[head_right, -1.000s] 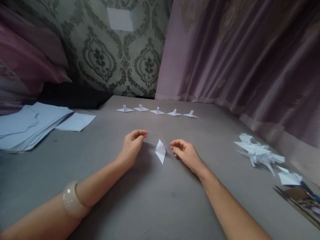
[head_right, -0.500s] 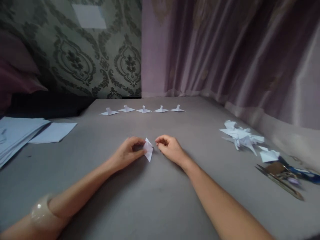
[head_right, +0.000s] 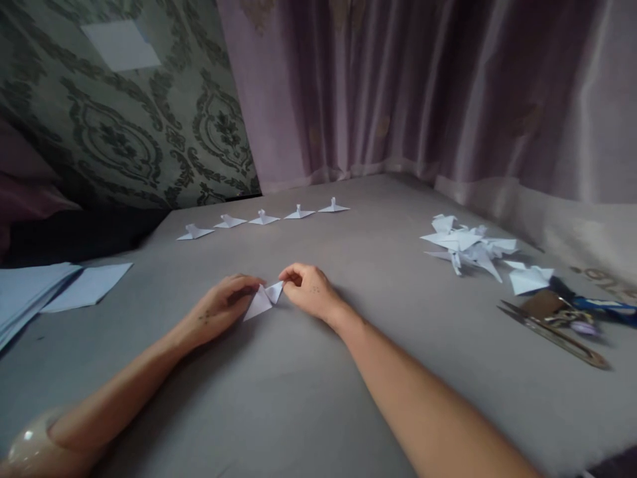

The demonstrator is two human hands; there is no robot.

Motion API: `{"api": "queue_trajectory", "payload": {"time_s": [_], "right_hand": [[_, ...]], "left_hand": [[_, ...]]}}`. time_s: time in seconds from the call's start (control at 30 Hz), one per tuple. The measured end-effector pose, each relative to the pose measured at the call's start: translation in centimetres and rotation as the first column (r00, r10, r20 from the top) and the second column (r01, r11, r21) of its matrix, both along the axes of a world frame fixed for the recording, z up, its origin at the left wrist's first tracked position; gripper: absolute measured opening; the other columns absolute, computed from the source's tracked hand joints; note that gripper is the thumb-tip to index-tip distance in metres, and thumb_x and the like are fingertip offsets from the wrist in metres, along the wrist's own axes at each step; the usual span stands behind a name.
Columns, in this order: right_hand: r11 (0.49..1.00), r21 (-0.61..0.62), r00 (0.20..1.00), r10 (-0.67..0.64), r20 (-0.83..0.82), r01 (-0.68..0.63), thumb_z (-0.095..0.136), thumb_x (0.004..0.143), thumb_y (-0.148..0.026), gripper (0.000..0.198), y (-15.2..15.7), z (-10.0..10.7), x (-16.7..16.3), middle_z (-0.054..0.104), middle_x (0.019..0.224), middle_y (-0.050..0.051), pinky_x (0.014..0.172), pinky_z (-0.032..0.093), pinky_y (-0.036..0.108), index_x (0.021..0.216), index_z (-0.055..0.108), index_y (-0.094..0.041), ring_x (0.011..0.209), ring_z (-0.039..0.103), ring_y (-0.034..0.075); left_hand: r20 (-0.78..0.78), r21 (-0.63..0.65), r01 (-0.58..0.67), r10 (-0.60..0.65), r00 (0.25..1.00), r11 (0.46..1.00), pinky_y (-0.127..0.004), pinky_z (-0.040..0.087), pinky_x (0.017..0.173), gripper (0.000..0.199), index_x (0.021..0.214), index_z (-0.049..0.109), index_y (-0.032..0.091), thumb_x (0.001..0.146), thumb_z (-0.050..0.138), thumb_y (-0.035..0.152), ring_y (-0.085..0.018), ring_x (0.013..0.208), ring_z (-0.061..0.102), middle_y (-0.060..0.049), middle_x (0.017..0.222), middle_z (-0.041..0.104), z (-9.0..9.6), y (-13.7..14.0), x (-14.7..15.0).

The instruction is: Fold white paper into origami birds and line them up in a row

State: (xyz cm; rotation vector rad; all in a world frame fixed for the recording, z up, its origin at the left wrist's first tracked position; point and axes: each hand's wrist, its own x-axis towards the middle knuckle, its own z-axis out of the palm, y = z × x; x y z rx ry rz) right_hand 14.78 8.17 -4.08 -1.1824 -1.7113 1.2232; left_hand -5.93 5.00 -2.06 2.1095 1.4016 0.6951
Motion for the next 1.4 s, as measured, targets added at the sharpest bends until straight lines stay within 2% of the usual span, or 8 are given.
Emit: {"api": "queue_trajectory", "payload": {"time_s": [0.13, 0.3, 0.5, 0.6, 0.83, 1.07, 1.27, 1.4], "right_hand": [[1.0, 0.008, 1.0, 0.0, 0.007, 0.0, 0.055, 0.074, -0.02, 0.016, 0.1, 0.0, 0.1, 0.066, 0.079, 0.002, 0.067, 0.045, 0.025, 0.087, 0.065, -0.02, 0.073, 0.059, 0.014], [0.999, 0.027, 0.997, 0.029, 0.073, -0.031, 0.055, 0.075, -0.02, 0.016, -0.3, 0.5, 0.1, 0.065, 0.079, 0.002, 0.067, 0.045, 0.026, 0.089, 0.065, -0.02, 0.072, 0.059, 0.014], [0.957, 0.256, 0.964, 0.071, 0.257, -0.138, 0.069, 0.071, -0.031, 0.016, -1.4, 0.6, -0.3, 0.059, 0.096, 0.003, 0.072, 0.045, 0.027, 0.082, 0.064, -0.02, 0.075, 0.056, 0.013], [0.945, 0.287, 0.956, 0.07, 0.286, -0.155, 0.061, 0.079, -0.023, 0.004, -1.5, 0.6, -0.4, 0.057, 0.095, 0.003, 0.075, 0.044, 0.027, 0.079, 0.063, -0.019, 0.076, 0.056, 0.012], [0.906, 0.348, 0.941, 0.129, 0.313, -0.24, 0.051, 0.085, -0.015, 0.012, -1.3, 0.8, -0.4, 0.058, 0.095, 0.002, 0.079, 0.042, 0.026, 0.081, 0.062, -0.019, 0.082, 0.056, 0.012], [0.936, 0.34, 0.962, -0.009, 0.273, -0.088, 0.055, 0.077, -0.014, 0.008, -1.9, 1.0, -0.9, 0.06, 0.077, -0.002, 0.064, 0.043, 0.022, 0.082, 0.058, -0.019, 0.065, 0.054, 0.009], [0.935, 0.34, 0.96, 0.001, 0.279, -0.1, 0.051, 0.077, -0.014, 0.013, -2.4, 1.3, -1.3, 0.065, 0.075, -0.001, 0.065, 0.043, 0.022, 0.081, 0.062, -0.02, 0.066, 0.057, 0.01], [0.942, 0.331, 0.955, -0.047, 0.294, -0.056, 0.051, 0.077, -0.016, 0.011, -2.3, 1.3, -1.4, 0.064, 0.071, -0.001, 0.064, 0.043, 0.022, 0.08, 0.061, -0.019, 0.064, 0.057, 0.01]], "left_hand": [[0.034, -0.024, -0.004, 0.005, 0.999, 1.0, -0.028, 0.044, 0.081, 0.033, 0.107, 0.063, 0.023, 0.078, 0.047, 0.017, -0.019, 0.093, 0.056, -0.006, 0.1, 0.062, 0.1, -0.2, 0.1], [0.007, -0.06, -0.008, 0.008, 1.0, 0.998, -0.026, 0.044, 0.072, 0.023, 0.1, 0.064, 0.022, 0.083, 0.049, 0.024, -0.016, 0.08, 0.057, -0.004, 0.092, 0.062, 0.1, -0.2, 0.2], [-0.038, -0.029, -0.066, 0.065, 0.997, 0.997, -0.024, 0.041, 0.065, 0.016, 0.082, 0.066, 0.019, 0.082, 0.053, 0.03, -0.014, 0.069, 0.054, -0.002, 0.079, 0.06, 0.4, -0.4, 0.9], [-0.059, -0.03, -0.071, 0.069, 0.996, 0.997, -0.024, 0.039, 0.062, 0.015, 0.077, 0.064, 0.018, 0.082, 0.053, 0.028, -0.013, 0.066, 0.053, -0.002, 0.075, 0.059, 0.5, -0.7, 1.2], [0.015, 0.074, -0.094, 0.093, 0.996, 0.993, -0.024, 0.039, 0.065, 0.008, 0.08, 0.061, 0.018, 0.079, 0.058, 0.026, -0.014, 0.071, 0.052, 0.0, 0.076, 0.057, -0.3, -1.1, 1.6], [0.049, -0.016, -0.133, 0.134, 0.99, 0.991, -0.022, 0.037, 0.058, 0.012, 0.074, 0.062, 0.017, 0.08, 0.055, 0.025, -0.011, 0.061, 0.051, 0.002, 0.068, 0.058, -0.4, -0.9, 1.9], [0.042, 0.019, -0.117, 0.116, 0.992, 0.993, -0.021, 0.034, 0.057, 0.016, 0.07, 0.063, 0.017, 0.081, 0.055, 0.025, -0.011, 0.06, 0.049, 0.003, 0.063, 0.055, -0.2, -1.0, 2.1], [0.051, 0.046, -0.099, 0.097, 0.994, 0.994, -0.021, 0.035, 0.059, 0.016, 0.069, 0.063, 0.017, 0.081, 0.056, 0.023, -0.011, 0.063, 0.051, 0.002, 0.066, 0.057, -0.3, -0.8, 2.0]]}}
